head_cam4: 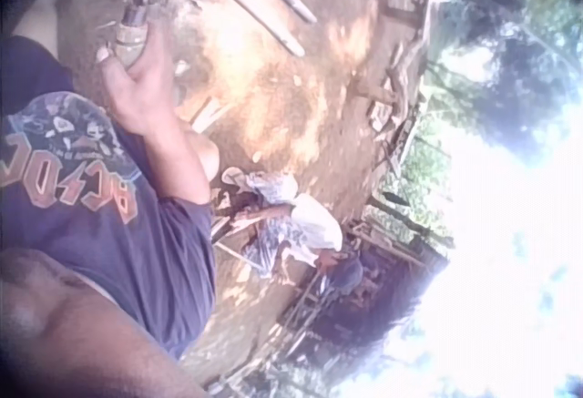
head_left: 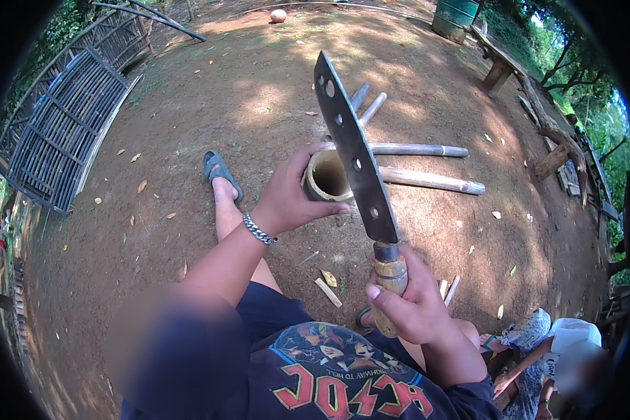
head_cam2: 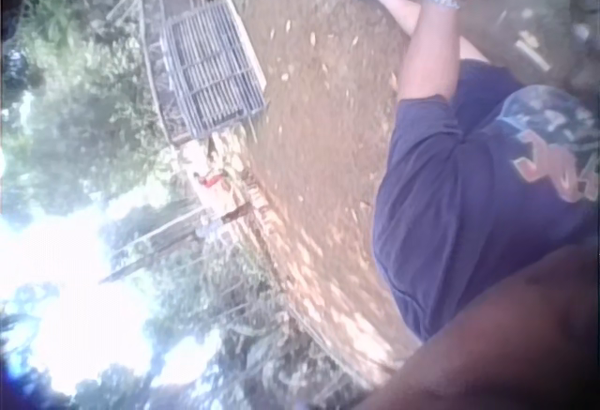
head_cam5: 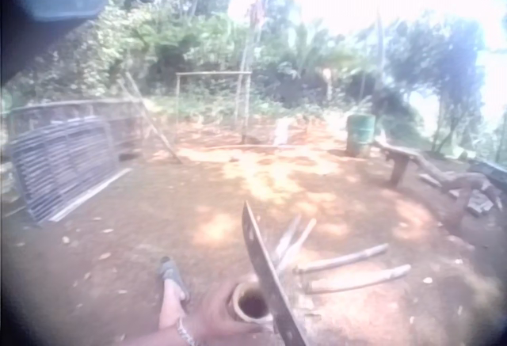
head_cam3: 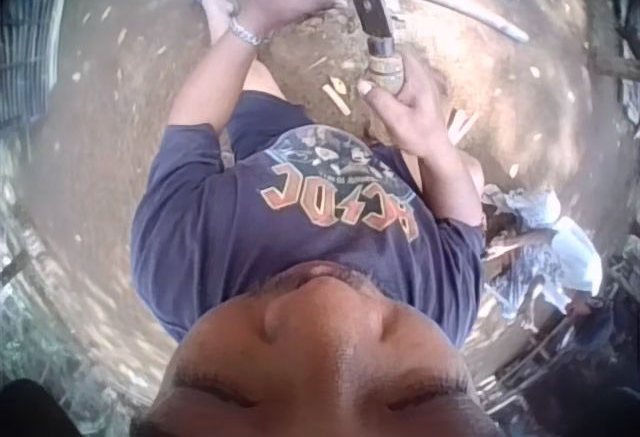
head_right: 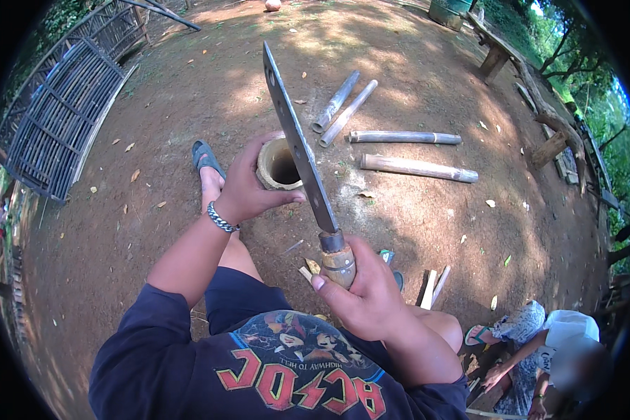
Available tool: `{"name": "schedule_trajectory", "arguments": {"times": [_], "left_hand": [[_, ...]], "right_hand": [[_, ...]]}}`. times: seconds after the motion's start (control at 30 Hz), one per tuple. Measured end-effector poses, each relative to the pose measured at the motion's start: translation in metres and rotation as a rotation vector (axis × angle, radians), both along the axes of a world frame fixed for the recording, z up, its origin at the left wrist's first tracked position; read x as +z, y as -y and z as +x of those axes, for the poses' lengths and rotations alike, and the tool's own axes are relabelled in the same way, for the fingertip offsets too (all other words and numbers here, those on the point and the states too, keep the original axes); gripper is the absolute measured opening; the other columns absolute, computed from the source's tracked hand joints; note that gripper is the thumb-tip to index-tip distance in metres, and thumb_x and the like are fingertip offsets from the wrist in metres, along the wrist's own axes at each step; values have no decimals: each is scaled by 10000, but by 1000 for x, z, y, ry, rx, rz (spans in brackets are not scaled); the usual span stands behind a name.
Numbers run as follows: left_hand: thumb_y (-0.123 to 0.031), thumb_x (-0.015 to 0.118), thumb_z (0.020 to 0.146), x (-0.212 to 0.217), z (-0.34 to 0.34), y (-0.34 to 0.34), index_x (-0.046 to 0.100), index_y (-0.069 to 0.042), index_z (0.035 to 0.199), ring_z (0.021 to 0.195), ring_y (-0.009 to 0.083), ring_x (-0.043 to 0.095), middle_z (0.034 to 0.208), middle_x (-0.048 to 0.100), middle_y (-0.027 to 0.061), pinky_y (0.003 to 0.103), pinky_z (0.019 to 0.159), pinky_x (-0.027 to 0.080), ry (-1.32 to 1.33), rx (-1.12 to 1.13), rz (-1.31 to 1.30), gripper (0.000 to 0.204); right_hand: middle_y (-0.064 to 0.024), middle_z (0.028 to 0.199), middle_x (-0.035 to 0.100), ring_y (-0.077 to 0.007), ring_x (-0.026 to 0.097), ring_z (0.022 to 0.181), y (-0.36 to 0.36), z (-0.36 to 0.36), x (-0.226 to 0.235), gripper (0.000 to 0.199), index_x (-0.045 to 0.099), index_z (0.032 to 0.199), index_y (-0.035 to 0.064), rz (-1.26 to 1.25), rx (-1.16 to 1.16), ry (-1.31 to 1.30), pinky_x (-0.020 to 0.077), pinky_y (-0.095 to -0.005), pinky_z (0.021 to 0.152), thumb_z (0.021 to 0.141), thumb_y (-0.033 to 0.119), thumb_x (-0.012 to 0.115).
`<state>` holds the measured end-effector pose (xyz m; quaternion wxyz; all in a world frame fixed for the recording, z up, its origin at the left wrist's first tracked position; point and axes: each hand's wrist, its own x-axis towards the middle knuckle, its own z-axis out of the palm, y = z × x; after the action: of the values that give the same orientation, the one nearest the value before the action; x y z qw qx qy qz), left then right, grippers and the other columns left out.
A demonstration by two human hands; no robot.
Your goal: The person uses a machete to split bamboo poles into thin strips. They hold the bamboo vertically and strike it with the blade to separate the material, occasionally adjusting the pieces. The person works on multiple bamboo segments, creating a pile of split strips on the ground.
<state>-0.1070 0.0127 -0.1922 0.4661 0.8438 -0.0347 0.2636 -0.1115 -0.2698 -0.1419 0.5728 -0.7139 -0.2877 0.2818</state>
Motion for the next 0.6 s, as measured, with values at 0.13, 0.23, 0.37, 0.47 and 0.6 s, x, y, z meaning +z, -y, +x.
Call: {"name": "schedule_trajectory", "arguments": {"times": [0.13, 0.23, 0.37, 0.47, 0.6], "left_hand": [[-438, 990, 581, -18, -18, 4, 505, -51, 1405, 1189, 299, 657, 1273, 660, 166, 401, 1014, 512, 71, 25, 72, 1031], [-450, 992, 574, -32, -21, 4, 480, -47, 1406, 1192, 295, 643, 1281, 634, 158, 406, 1004, 520, 77, -36, -86, 1057], [-443, 995, 575, -38, -18, 4, 452, -62, 1368, 1171, 299, 623, 1272, 588, 142, 409, 975, 532, 305, 56, 62, 1034], [-420, 991, 586, -35, -19, 3, 450, -80, 1328, 1134, 305, 628, 1257, 589, 138, 422, 961, 533, 465, 43, 177, 979], [-402, 989, 585, -29, -26, 2, 459, -81, 1333, 1111, 317, 641, 1242, 614, 142, 440, 954, 533, 439, 47, 294, 971]], "right_hand": [[-153, 926, 692, -310, 702, 897, 6, -16, 0, 472, 534, 1234, -7, -122, 42, 115, 526, -399, 816, 881, 231, 737], [-189, 925, 687, -382, 709, 891, 9, -24, -1, 490, 526, 1235, -12, -159, 53, 220, 533, -428, 802, 871, 238, 740], [-207, 921, 682, -403, 708, 859, 7, -22, -5, 498, 516, 1240, -14, -140, 75, 254, 537, -444, 783, 867, 231, 738], [-210, 910, 678, -406, 706, 842, 6, -19, -7, 498, 512, 1236, -19, -121, 92, 290, 534, -450, 764, 864, 225, 735], [-218, 905, 670, -409, 698, 828, 10, -21, -6, 492, 512, 1224, -29, -142, 120, 252, 524, -459, 732, 865, 223, 733]]}}
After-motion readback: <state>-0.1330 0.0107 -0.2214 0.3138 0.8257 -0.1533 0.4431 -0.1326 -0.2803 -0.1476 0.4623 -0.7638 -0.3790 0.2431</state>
